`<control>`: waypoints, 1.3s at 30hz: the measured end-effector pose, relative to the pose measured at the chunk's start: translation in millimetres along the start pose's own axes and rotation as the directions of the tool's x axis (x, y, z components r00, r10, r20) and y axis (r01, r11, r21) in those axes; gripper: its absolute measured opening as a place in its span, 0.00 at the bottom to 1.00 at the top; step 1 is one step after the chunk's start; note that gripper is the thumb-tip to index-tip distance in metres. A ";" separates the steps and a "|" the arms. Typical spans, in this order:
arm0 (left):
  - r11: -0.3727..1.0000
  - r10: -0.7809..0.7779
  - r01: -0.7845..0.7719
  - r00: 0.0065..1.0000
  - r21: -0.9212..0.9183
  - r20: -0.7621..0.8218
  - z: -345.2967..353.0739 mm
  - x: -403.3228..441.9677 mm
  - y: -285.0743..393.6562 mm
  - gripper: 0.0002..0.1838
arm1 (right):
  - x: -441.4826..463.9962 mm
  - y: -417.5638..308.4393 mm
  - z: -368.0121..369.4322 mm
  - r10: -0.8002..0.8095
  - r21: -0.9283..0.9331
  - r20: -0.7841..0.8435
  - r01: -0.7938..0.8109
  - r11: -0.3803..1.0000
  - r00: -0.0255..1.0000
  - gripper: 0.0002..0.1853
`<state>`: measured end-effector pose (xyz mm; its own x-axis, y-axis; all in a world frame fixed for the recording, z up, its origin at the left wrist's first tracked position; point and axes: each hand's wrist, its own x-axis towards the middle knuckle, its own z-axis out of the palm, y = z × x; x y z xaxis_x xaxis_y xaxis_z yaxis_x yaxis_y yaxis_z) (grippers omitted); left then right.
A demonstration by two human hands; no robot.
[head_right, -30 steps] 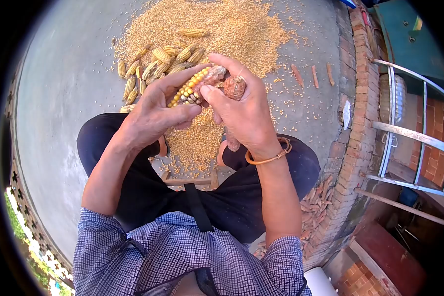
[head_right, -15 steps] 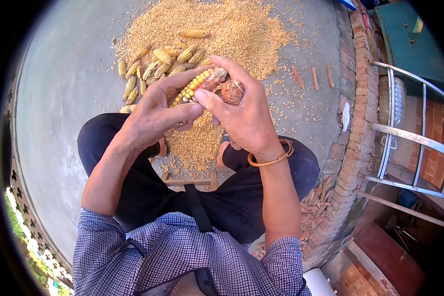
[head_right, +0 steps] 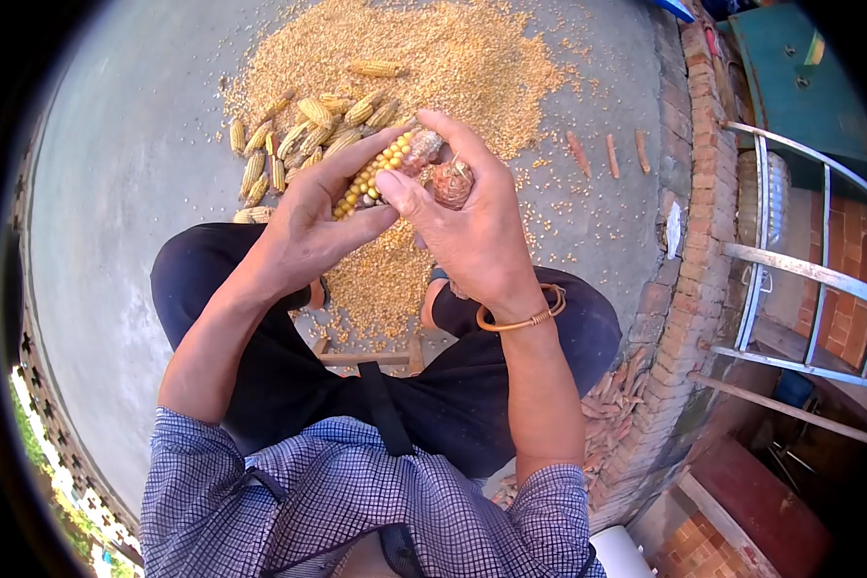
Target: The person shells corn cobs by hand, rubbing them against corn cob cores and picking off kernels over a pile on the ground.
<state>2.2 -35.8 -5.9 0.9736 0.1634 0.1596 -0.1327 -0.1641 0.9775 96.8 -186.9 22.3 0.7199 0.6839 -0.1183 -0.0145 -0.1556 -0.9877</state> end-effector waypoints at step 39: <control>0.954 -0.205 0.191 0.978 -0.230 -0.037 4.4 -2.0 8.1 0.29 | 1.1 -4.7 -3.9 0.178 0.247 -0.012 -0.169 0.954 0.984 0.25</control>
<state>0.0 -41.7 1.1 0.9725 0.2294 -0.0391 0.0167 0.0986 0.9950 100.4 -188.2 27.2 0.7141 0.6369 -0.2905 -0.3068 -0.0883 -0.9477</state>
